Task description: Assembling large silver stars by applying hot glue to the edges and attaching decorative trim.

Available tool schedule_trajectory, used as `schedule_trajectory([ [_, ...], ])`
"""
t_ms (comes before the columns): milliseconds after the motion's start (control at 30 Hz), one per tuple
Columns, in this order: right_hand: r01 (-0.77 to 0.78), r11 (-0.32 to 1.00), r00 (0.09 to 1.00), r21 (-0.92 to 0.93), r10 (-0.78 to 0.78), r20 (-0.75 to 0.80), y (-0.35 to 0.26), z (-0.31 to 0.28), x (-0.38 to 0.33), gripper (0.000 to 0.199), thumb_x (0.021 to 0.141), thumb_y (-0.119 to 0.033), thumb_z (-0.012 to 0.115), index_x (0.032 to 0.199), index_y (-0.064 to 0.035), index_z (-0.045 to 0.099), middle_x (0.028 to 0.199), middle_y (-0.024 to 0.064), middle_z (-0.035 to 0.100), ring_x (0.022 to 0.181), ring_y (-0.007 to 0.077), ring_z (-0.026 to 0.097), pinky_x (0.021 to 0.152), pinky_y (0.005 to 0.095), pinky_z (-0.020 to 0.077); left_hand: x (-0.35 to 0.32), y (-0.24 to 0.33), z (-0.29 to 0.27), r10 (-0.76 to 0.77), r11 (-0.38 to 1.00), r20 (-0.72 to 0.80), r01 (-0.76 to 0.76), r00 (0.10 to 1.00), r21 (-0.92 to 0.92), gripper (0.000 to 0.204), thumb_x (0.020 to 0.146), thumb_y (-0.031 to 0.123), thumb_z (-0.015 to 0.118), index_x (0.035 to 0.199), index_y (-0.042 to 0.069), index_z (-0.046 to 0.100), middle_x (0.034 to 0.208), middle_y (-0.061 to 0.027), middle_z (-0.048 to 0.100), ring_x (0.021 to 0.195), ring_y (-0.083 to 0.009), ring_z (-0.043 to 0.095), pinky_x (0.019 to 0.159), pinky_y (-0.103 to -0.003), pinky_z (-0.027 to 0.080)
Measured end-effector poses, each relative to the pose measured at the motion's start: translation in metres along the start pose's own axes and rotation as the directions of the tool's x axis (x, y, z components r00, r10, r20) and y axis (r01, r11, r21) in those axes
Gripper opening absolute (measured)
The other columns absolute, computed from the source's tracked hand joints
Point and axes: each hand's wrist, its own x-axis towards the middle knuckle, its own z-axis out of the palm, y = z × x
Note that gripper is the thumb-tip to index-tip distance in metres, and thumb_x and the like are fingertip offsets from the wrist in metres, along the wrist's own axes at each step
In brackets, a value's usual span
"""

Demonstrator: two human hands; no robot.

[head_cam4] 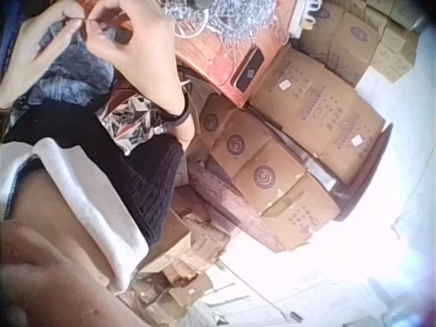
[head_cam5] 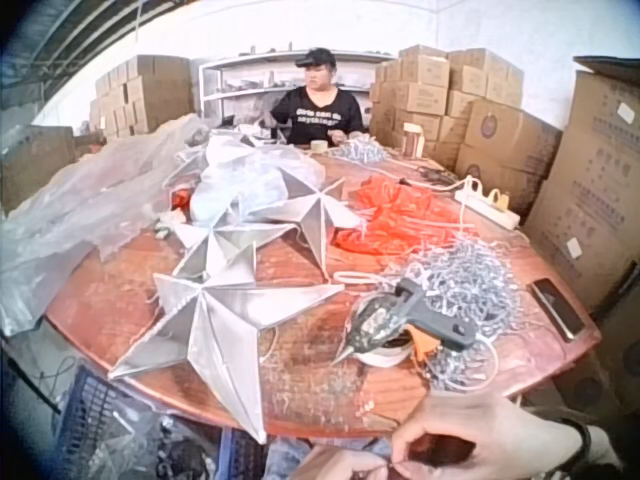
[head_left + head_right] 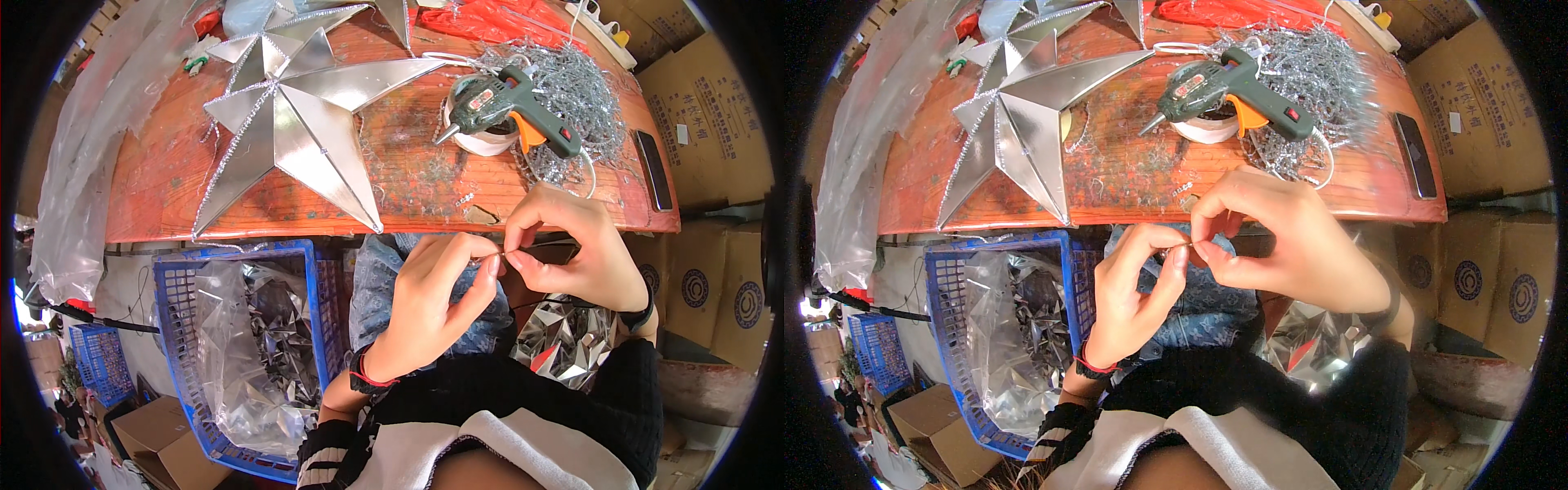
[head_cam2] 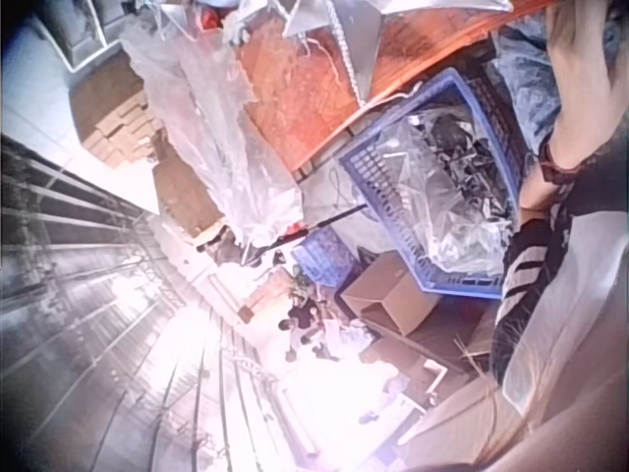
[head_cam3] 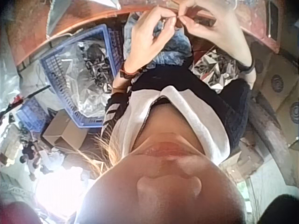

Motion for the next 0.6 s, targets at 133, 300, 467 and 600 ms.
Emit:
schedule_trajectory([
  [133,0.009,0.999,1.000,-0.038,-0.008,0.026,-0.0017,-0.0008,0.0025,0.018,0.071,0.000,0.068,0.086,-0.0015,0.058,0.081,0.0064,0.058,0.073,0.0151,0.058,0.065,0.0269,0.0483,-0.0003,-0.0020,-0.0013,-0.010,1.000,0.012,0.010,1.000,-0.011,0.012,0.080,0.005,0.063,0.089,0.003,0.055,0.076,-0.0088,0.059,0.070,-0.0252,0.056,0.069,-0.034,0.042],
  [300,-0.031,0.999,0.998,-0.035,0.032,0.049,-0.0032,0.0006,0.0053,0.019,0.070,0.000,0.068,0.086,-0.0012,0.058,0.081,0.0066,0.058,0.072,0.0146,0.058,0.065,0.0268,0.0487,-0.0005,-0.0038,-0.0039,0.016,1.000,0.018,-0.016,1.000,0.013,0.013,0.079,0.006,0.064,0.089,0.004,0.056,0.077,-0.0091,0.059,0.071,-0.0258,0.056,0.068,-0.035,0.042],
  [467,-0.046,0.999,0.997,-0.026,0.047,0.061,-0.0024,0.0027,0.0076,0.019,0.070,0.000,0.067,0.087,-0.0009,0.057,0.081,0.0067,0.058,0.071,0.0143,0.059,0.065,0.0266,0.0490,0.0004,-0.0074,-0.0059,0.067,0.998,0.005,-0.067,0.998,0.023,0.014,0.078,0.005,0.065,0.088,0.004,0.057,0.077,-0.0089,0.058,0.070,-0.0264,0.055,0.068,-0.035,0.042],
  [600,-0.044,0.998,0.995,-0.044,0.048,0.090,-0.0039,0.0026,0.0093,0.020,0.071,0.000,0.067,0.087,-0.0008,0.056,0.081,0.0068,0.058,0.071,0.0146,0.058,0.065,0.0269,0.0487,-0.0001,-0.0080,-0.0075,0.064,0.998,0.004,-0.064,0.998,0.029,0.015,0.076,0.004,0.066,0.087,0.004,0.057,0.076,-0.0084,0.057,0.069,-0.0265,0.055,0.067,-0.035,0.042],
])
